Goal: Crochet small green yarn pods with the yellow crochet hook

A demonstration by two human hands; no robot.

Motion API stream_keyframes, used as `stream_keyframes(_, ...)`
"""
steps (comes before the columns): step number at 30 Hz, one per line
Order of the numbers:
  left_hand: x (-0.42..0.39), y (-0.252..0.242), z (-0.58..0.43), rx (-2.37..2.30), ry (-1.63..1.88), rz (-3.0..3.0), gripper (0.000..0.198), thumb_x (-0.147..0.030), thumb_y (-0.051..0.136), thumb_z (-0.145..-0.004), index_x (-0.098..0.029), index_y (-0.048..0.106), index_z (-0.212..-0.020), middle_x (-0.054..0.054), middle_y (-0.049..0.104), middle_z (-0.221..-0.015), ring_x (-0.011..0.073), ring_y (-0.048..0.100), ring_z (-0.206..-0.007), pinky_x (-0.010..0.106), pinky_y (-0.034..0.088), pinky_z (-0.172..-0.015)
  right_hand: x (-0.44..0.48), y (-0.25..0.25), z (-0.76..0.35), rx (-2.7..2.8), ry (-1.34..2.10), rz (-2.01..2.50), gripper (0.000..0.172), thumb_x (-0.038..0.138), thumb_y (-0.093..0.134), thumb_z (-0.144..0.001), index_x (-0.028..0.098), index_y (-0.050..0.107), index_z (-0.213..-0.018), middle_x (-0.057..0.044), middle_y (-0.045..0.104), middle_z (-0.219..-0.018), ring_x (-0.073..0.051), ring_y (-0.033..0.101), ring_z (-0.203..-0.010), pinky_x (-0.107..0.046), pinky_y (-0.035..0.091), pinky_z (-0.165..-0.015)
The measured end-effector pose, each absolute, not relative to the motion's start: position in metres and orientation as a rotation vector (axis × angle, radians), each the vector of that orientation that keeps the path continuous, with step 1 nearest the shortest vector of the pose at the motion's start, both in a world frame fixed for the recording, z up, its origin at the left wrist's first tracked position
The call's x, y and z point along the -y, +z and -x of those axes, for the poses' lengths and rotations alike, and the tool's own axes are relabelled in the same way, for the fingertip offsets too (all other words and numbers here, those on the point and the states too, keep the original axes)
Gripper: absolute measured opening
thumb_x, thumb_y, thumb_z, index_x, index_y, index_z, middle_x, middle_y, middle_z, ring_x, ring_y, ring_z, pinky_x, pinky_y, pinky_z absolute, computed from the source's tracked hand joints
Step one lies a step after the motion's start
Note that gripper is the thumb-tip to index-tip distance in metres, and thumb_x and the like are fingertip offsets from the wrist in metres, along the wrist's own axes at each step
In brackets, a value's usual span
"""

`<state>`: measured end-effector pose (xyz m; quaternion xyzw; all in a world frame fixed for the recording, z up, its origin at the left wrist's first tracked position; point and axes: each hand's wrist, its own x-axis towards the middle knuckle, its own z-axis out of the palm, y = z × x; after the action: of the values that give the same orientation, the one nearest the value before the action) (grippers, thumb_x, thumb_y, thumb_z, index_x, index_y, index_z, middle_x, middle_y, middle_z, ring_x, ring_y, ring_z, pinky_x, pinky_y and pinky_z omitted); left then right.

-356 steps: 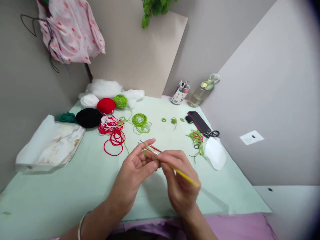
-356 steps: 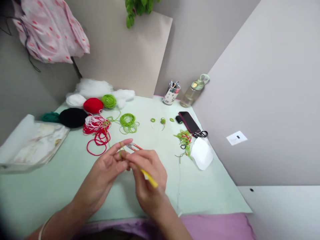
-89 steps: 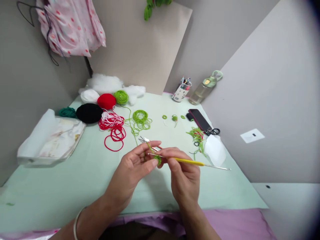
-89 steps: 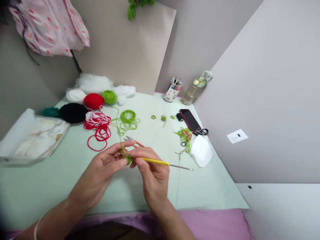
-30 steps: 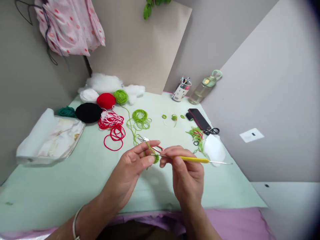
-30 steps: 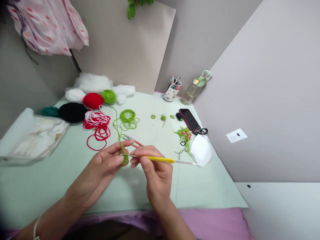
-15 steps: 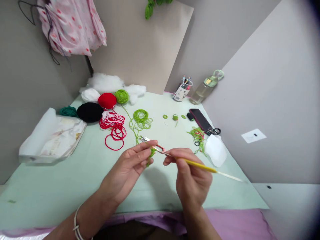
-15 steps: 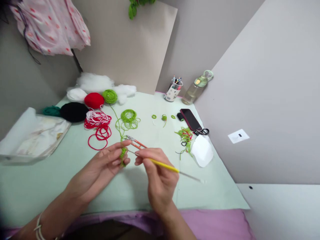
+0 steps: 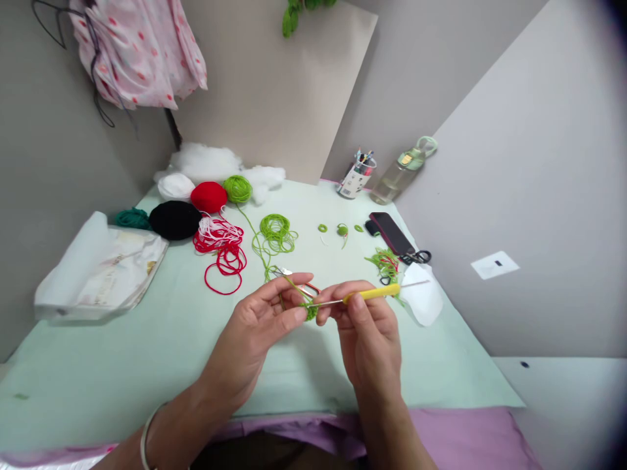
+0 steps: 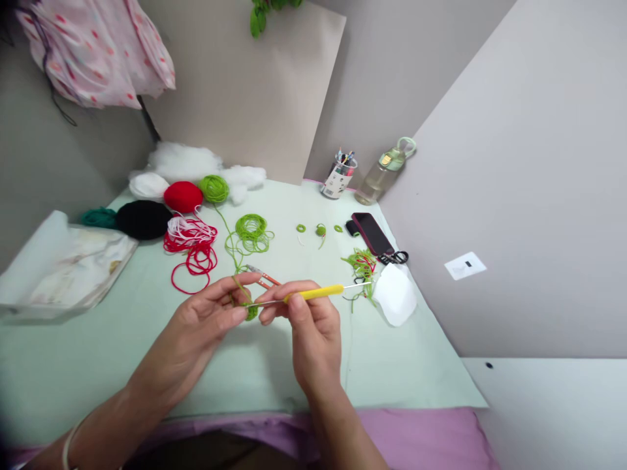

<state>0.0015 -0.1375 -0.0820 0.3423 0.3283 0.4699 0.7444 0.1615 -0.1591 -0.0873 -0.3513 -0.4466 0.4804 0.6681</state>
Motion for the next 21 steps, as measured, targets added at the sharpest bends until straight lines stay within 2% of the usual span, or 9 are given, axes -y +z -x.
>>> stream_keyframes(4, 0.14, -0.084, 0.001, -0.717, 1.044, -0.75, 0.031, -0.031, 0.089, -0.084, -0.033, 0.085, -0.115, -0.002, 0.067, -0.088, 0.0157, 0.065, -0.091, 0.029, 0.05, -0.092, 0.167, -0.087, -0.161, 1.146, 0.896, 0.897, 0.023, 0.027, 0.056, -0.11, 0.026, 0.078, -0.104, -0.002, 0.081, -0.098, -0.015, 0.076, -0.08, -0.03, 0.064, -0.078)
stream_keyframes(8, 0.141, -0.086, 0.0, -0.795, 1.097, -0.853, 0.03, -0.03, 0.088, -0.085, -0.034, 0.085, -0.115, -0.002, 0.066, -0.087, 0.0168, 0.066, -0.093, 0.029, 0.052, -0.092, 0.173, -0.087, -0.16, 1.469, 0.467, 0.939, 0.025, 0.016, 0.053, -0.107, 0.026, 0.074, -0.116, -0.006, 0.081, -0.102, -0.021, 0.078, -0.092, -0.038, 0.065, -0.082)
stream_keyframes(11, 0.142, -0.085, -0.002, -0.903, 1.19, -0.971, 0.026, -0.026, 0.087, -0.086, -0.033, 0.086, -0.111, -0.001, 0.068, -0.089, 0.0173, 0.065, -0.095, 0.029, 0.05, -0.099, 0.173, -0.087, -0.16, 1.679, 0.215, 0.907, 0.028, 0.012, 0.054, -0.104, 0.024, 0.072, -0.121, -0.01, 0.082, -0.104, -0.024, 0.079, -0.096, -0.04, 0.067, -0.079)
stream_keyframes(13, 0.143, -0.084, -0.003, -0.925, 1.205, -0.979, 0.027, -0.024, 0.087, -0.085, -0.032, 0.086, -0.11, -0.001, 0.069, -0.089, 0.017, 0.065, -0.096, 0.029, 0.05, -0.101, 0.173, -0.088, -0.161, 1.738, 0.133, 0.938, 0.03, 0.01, 0.057, -0.102, 0.025, 0.072, -0.123, -0.011, 0.082, -0.107, -0.024, 0.08, -0.095, -0.038, 0.068, -0.076)
stream_keyframes(16, 0.144, -0.083, -0.004, -0.847, 1.15, -0.84, 0.036, -0.025, 0.091, -0.082, -0.031, 0.083, -0.117, -0.003, 0.067, -0.085, 0.0151, 0.066, -0.09, 0.027, 0.052, -0.094, 0.174, -0.094, -0.16, 1.761, 0.05, 0.99, 0.035, 0.009, 0.063, -0.099, 0.029, 0.074, -0.127, -0.01, 0.082, -0.111, -0.023, 0.081, -0.093, -0.036, 0.069, -0.074)
stream_keyframes(21, 0.14, -0.083, -0.004, -0.617, 0.951, -0.539, 0.045, -0.032, 0.092, -0.081, -0.026, 0.081, -0.124, 0.002, 0.074, -0.095, 0.0158, 0.067, -0.093, 0.027, 0.052, -0.09, 0.178, -0.103, -0.156, 1.707, 0.013, 1.061, 0.051, 0.003, 0.073, -0.092, 0.036, 0.077, -0.13, -0.005, 0.081, -0.114, -0.023, 0.078, -0.102, -0.034, 0.067, -0.083)
